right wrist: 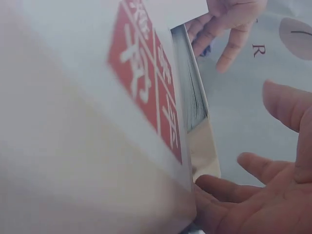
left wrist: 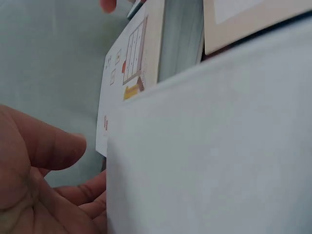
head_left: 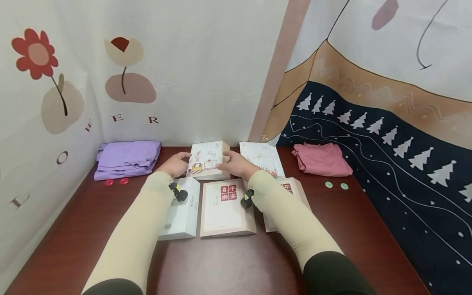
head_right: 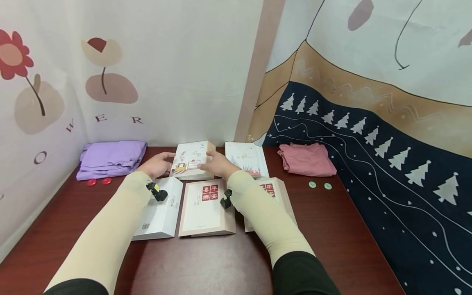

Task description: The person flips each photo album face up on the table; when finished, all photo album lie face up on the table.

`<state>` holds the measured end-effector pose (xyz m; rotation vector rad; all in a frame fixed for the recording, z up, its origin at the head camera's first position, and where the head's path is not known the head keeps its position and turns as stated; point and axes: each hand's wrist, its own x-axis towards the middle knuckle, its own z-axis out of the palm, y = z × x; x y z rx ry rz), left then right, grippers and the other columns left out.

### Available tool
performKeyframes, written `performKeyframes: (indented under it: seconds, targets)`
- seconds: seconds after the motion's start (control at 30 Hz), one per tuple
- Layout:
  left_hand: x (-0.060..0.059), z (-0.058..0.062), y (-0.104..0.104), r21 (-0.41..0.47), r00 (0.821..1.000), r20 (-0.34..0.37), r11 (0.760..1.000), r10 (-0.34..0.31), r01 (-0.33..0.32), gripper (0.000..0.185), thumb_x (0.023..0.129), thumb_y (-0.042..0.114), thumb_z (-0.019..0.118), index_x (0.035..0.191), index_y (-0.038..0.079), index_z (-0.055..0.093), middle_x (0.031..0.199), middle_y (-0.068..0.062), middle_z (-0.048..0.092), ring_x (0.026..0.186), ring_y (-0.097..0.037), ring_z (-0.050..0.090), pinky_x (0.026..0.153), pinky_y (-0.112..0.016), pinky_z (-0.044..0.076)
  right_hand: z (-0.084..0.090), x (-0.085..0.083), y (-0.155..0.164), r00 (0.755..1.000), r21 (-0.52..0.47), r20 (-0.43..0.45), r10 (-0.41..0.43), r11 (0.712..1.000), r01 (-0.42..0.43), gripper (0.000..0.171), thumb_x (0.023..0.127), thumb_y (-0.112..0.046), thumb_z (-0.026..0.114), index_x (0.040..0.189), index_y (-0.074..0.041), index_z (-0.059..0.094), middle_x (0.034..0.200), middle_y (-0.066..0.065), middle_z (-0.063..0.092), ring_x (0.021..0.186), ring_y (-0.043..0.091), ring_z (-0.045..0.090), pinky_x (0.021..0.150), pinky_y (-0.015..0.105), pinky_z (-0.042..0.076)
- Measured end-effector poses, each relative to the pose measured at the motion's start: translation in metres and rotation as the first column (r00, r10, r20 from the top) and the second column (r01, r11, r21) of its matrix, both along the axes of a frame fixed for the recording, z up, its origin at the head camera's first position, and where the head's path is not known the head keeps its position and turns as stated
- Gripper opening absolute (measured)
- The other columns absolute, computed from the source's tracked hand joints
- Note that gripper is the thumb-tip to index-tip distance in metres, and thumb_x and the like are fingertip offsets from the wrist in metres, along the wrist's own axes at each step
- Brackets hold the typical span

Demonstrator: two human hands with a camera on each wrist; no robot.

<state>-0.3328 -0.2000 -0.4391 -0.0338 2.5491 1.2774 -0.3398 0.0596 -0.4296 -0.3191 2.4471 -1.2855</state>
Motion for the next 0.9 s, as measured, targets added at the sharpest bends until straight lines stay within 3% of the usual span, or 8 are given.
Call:
performKeyframes:
  seconds: [0.13,0.23,0.33,0.43,0.53,0.73,0.83,0.9]
  targets:
    - [-0.002,0.002,0.001,-0.008,0.999,0.007,0.999,-0.035,0.035,0.072,0.095,-0.004,0.042,0.165,-0.001,0.025,0.158,-0.027,0.042,0.124,-0.033,0.054,0.1,-0.038,0.047,-0.001,-0.003,-0.002,0.999,0.016,0.051,0.007,1.0,-0.008,0.081,0.098,-0.034,0.075,0.165,-0.012,0.036,0.172,0.015,0.032,0.159,0.035,0.028,0.129,0.052,0.024]
    - [-0.003,0.005,0.001,-0.022,0.999,0.018,0.999,-0.044,0.044,0.073,0.096,-0.003,0.042,0.166,0.001,0.023,0.162,-0.026,0.037,0.13,-0.034,0.049,0.111,-0.045,0.043,0.0,-0.005,-0.002,0.997,0.012,0.078,0.004,1.0,-0.005,0.083,0.097,-0.034,0.076,0.166,-0.014,0.034,0.173,0.014,0.03,0.159,0.034,0.028,0.129,0.053,0.025]
    - [-0.004,0.008,0.001,-0.073,0.998,0.027,0.995,-0.065,0.067,0.075,0.094,-0.001,0.044,0.167,0.002,0.022,0.166,-0.025,0.032,0.139,-0.037,0.04,0.123,-0.053,0.031,0.001,-0.005,-0.001,0.992,-0.037,0.127,0.007,0.999,-0.003,0.083,0.098,-0.029,0.075,0.167,-0.015,0.03,0.169,0.018,0.035,0.147,0.036,0.047,0.119,0.051,0.042]
    - [-0.006,0.007,0.001,-0.112,0.997,0.024,0.991,-0.076,0.078,0.079,0.089,-0.002,0.044,0.166,0.002,0.025,0.168,-0.025,0.031,0.142,-0.037,0.036,0.126,-0.055,0.025,0.0,-0.007,-0.001,0.988,-0.065,0.153,0.001,0.998,0.009,0.079,0.099,-0.021,0.073,0.167,-0.016,0.031,0.161,0.021,0.044,0.12,0.032,0.066,0.097,0.042,0.058]
    - [-0.009,0.006,0.001,-0.11,0.997,0.03,0.991,-0.072,0.075,0.08,0.087,-0.003,0.044,0.165,0.002,0.028,0.165,-0.025,0.035,0.138,-0.036,0.04,0.123,-0.051,0.031,-0.001,-0.01,-0.003,0.992,-0.044,0.128,-0.005,0.999,0.011,0.075,0.1,-0.014,0.07,0.166,-0.016,0.034,0.149,0.02,0.052,0.098,0.027,0.069,0.081,0.036,0.06]
    - [-0.012,0.001,0.0,-0.029,0.995,0.087,0.998,-0.046,0.049,0.078,0.089,-0.008,0.041,0.165,0.001,0.028,0.147,-0.025,0.05,0.117,-0.029,0.056,0.09,-0.03,0.05,0.001,-0.011,-0.009,0.998,0.034,0.066,0.009,0.999,-0.011,0.074,0.098,-0.008,0.071,0.164,-0.013,0.037,0.127,0.018,0.062,0.072,0.015,0.06,0.071,0.029,0.053]
    - [-0.012,0.0,0.0,-0.03,0.995,0.087,0.998,-0.045,0.048,0.078,0.088,-0.008,0.042,0.165,0.001,0.029,0.146,-0.026,0.052,0.117,-0.029,0.057,0.091,-0.031,0.051,0.002,-0.009,-0.012,0.998,0.057,0.061,-0.004,0.998,0.0,0.073,0.098,-0.008,0.071,0.163,-0.013,0.039,0.135,0.018,0.061,0.074,0.016,0.061,0.071,0.029,0.054]
    - [-0.013,-0.001,0.0,-0.065,0.995,0.082,0.996,-0.049,0.054,0.076,0.089,-0.006,0.042,0.164,0.001,0.031,0.15,-0.026,0.05,0.122,-0.031,0.053,0.099,-0.036,0.048,0.002,-0.008,-0.013,0.999,0.085,0.049,-0.012,0.996,0.008,0.072,0.097,-0.009,0.071,0.163,-0.013,0.041,0.147,0.018,0.056,0.088,0.019,0.062,0.075,0.029,0.053]
